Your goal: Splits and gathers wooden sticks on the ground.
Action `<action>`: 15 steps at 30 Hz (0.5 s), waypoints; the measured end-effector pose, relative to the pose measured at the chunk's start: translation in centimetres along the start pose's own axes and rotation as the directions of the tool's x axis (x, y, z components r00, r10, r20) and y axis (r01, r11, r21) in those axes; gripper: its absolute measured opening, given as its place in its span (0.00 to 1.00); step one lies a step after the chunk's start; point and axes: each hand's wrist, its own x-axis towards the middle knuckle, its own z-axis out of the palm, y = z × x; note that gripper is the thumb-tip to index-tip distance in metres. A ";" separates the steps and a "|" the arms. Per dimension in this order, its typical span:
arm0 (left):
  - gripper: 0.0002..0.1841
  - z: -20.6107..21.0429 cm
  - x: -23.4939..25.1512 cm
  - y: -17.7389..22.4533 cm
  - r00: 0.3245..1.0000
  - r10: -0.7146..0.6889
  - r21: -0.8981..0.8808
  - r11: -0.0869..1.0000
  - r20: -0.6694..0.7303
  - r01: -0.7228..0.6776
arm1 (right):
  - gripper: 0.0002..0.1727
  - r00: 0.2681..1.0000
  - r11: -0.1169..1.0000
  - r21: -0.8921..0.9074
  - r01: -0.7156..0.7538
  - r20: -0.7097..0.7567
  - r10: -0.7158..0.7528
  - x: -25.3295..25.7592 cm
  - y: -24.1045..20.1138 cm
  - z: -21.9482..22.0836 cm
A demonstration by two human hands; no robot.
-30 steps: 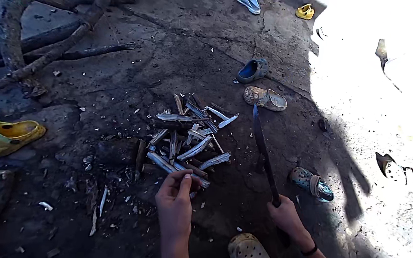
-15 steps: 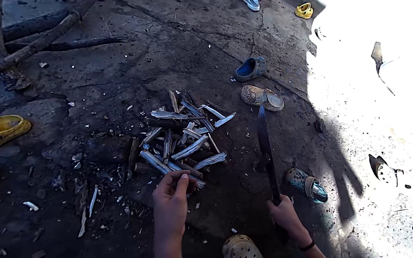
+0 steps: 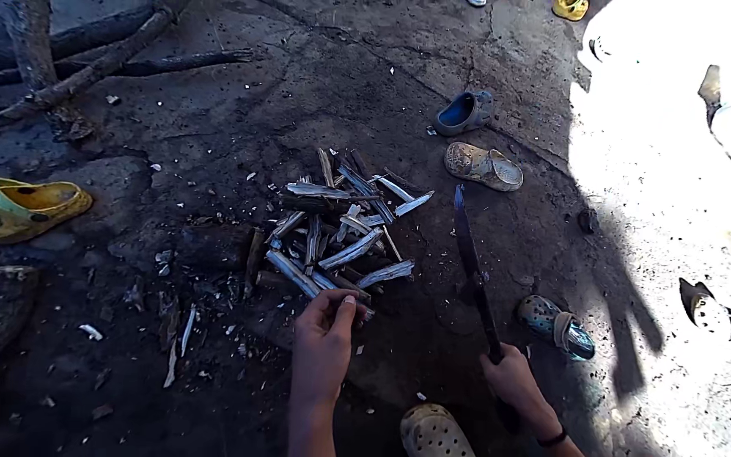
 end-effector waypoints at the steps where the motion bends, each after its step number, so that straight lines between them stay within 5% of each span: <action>1: 0.08 0.0 0.0 0.0 1.000 0.008 0.005 1.000 0.006 -0.008 | 0.09 1.000 1.000 0.007 0.014 0.003 -0.014 -0.1 0.1 -0.2; 5: 0.09 -0.5 -0.3 0.2 1.000 0.024 0.036 0.999 0.015 -0.025 | 0.05 0.973 0.938 0.268 0.219 -0.128 -0.191 -2.2 0.2 -1.3; 9: 0.09 -1.1 -0.9 -0.3 1.000 0.014 0.057 0.998 -0.003 -0.014 | 0.06 0.734 0.550 0.488 0.677 -0.496 -0.463 -3.7 -1.2 -1.6; 10: 0.09 -1.2 -1.0 -0.4 1.000 0.010 0.052 0.999 -0.007 -0.009 | 0.06 0.755 0.611 0.457 0.646 -0.499 -0.425 -3.2 -1.1 -1.1; 12: 0.09 -1.0 -1.1 -0.4 1.000 -0.003 0.039 0.999 -0.009 0.003 | 0.07 0.957 0.927 0.286 0.243 -0.230 -0.180 -2.1 -0.5 -0.7; 13: 0.09 -0.8 -1.1 -0.2 1.000 0.001 0.030 1.000 -0.006 -0.001 | 0.09 0.999 0.985 0.169 0.027 -0.050 -0.019 -0.9 -0.4 -0.8; 15: 0.09 -0.5 -0.7 0.3 0.999 0.034 0.028 0.999 0.014 -0.034 | 0.09 0.995 0.993 0.085 -0.087 0.058 0.082 0.5 0.1 -0.1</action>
